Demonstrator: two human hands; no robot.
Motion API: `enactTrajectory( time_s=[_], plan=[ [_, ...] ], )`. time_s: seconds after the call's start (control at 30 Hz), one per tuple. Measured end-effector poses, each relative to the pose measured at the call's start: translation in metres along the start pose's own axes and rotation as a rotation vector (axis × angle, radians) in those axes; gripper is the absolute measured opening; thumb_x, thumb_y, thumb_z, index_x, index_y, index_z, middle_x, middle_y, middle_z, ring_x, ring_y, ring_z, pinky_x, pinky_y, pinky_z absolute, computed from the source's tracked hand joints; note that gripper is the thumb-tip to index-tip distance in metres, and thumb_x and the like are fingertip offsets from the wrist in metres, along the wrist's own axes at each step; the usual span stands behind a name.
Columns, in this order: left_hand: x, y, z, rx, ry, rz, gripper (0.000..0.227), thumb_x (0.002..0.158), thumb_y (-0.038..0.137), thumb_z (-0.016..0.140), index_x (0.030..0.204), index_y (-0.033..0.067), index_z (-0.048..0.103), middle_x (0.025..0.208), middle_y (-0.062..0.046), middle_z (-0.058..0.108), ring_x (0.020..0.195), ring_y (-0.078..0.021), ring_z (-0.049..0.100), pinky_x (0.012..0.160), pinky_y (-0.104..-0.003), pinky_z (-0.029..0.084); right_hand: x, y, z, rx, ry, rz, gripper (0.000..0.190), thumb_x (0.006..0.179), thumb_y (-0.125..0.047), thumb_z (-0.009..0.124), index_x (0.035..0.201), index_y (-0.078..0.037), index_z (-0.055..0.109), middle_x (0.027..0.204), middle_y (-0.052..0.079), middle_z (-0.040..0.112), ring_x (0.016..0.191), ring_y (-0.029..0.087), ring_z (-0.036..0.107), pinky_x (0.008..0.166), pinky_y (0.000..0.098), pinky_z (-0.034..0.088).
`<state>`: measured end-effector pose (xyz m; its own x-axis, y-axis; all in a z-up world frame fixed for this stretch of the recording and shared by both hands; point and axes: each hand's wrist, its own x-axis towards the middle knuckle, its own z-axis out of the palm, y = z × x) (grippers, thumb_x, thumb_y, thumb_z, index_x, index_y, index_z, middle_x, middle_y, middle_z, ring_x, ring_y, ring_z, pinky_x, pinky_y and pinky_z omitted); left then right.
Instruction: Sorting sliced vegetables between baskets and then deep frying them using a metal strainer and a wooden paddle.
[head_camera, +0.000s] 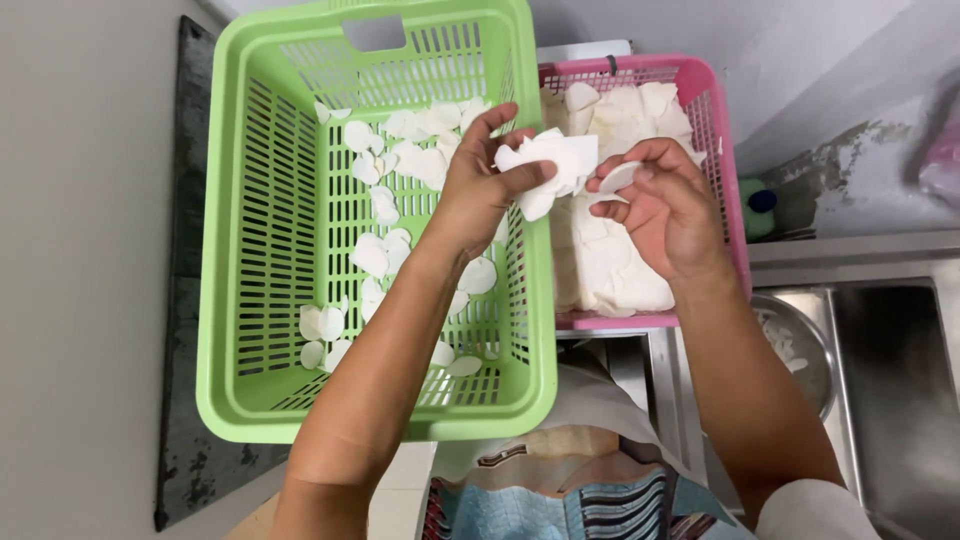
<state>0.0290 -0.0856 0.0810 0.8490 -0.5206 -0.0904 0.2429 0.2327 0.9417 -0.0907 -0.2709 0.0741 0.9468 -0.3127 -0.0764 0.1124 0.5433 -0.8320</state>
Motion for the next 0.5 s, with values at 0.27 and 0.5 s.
enactTrajectory(
  time_s=[0.27, 0.5],
  plan=[
    [0.029, -0.040, 0.049, -0.219, 0.048, -0.116, 0.034, 0.083, 0.006, 0.084, 0.112, -0.0002, 0.067, 0.090, -0.014, 0.075, 0.075, -0.0252, 0.079, 0.061, -0.034, 0.068, 0.033, 0.005, -0.022, -0.507, 0.046, -0.166, 0.017, 0.095, -0.007, 0.082, 0.098, -0.006, 0.066, 0.079, 0.000, 0.060, 0.058, 0.003, 0.055, 0.045, 0.0155, 0.047],
    [0.034, -0.029, 0.053, -0.267, 0.037, -0.243, 0.032, 0.091, 0.002, 0.072, 0.121, 0.0016, 0.065, 0.100, -0.011, 0.072, 0.078, -0.0273, 0.075, 0.061, -0.038, 0.064, 0.055, -0.015, -0.052, -0.378, 0.145, -0.129, 0.015, 0.101, -0.005, 0.067, 0.095, -0.008, 0.055, 0.065, 0.005, 0.053, 0.046, 0.011, 0.046, 0.040, 0.0263, 0.038]
  ],
)
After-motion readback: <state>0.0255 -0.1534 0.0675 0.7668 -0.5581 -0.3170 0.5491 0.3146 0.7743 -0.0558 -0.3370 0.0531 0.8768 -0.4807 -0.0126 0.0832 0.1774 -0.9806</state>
